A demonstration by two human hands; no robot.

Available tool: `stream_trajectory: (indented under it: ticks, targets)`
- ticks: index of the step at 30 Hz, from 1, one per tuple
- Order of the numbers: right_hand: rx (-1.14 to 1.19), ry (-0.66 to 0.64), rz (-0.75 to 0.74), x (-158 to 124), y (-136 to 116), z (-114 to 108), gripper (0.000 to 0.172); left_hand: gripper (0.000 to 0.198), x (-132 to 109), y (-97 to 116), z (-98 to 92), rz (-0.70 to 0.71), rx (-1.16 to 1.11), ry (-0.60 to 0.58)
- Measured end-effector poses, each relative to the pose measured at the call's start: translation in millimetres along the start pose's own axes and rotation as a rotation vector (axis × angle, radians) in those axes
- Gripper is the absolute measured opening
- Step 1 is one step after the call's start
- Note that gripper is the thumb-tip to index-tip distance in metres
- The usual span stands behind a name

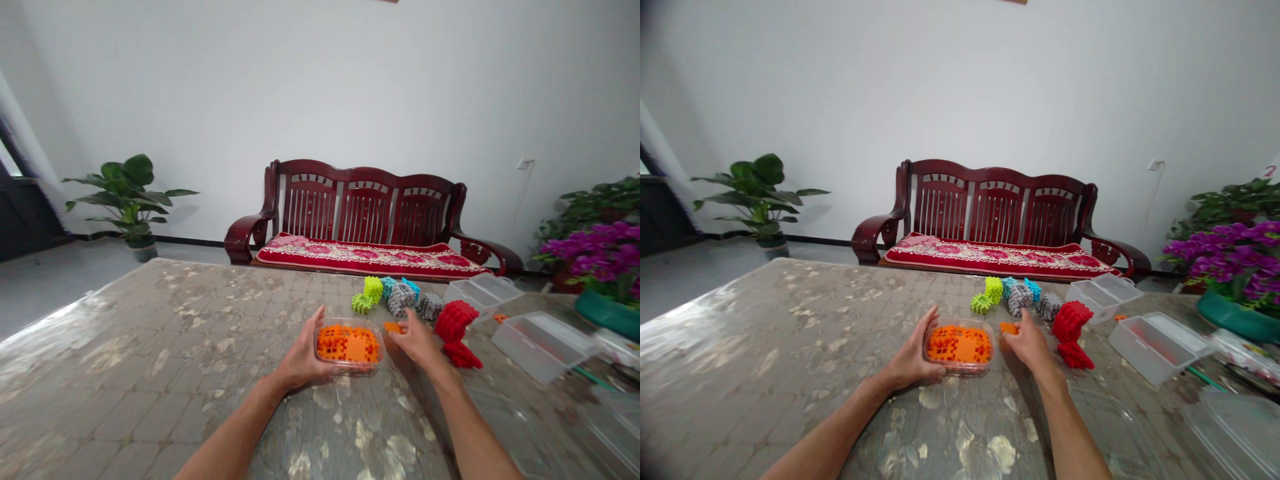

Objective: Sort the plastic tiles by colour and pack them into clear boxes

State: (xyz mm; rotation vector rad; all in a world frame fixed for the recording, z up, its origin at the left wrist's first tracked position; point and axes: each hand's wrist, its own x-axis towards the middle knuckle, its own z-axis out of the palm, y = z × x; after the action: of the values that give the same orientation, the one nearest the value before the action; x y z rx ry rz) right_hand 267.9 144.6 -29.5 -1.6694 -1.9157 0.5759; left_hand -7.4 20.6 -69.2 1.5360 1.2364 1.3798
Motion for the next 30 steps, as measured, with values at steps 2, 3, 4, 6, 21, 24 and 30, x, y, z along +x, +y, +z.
stream_trajectory:
  ticks: [2,3,4,6,21,24,30]
  targets:
    - [0.11,0.043,-0.049,-1,-10,-8,0.088,0.133,0,1,0.5,-0.006,0.0,-0.001]
    - [0.154,0.054,-0.104,-4,-18,-11,0.089,0.132,0,2,0.9,-0.006,0.007,0.001]
    - [0.184,0.051,-0.175,-9,-29,-12,0.087,0.131,0,3,1.3,-0.003,0.016,0.005]
    - [0.21,0.014,-0.301,-22,-53,-8,0.086,0.129,-1,5,2.0,0.006,0.033,0.013]
    - [-0.062,-0.234,-0.64,-58,-114,29,0.038,0.124,1,0,0.4,0.066,0.104,0.001]
    - [-0.058,-0.225,-0.636,-59,-116,32,0.035,0.122,1,1,0.8,0.07,0.102,0.008]
    - [0.104,-0.22,-0.601,-50,-110,29,0.032,0.122,1,5,1.4,0.045,0.102,0.006]
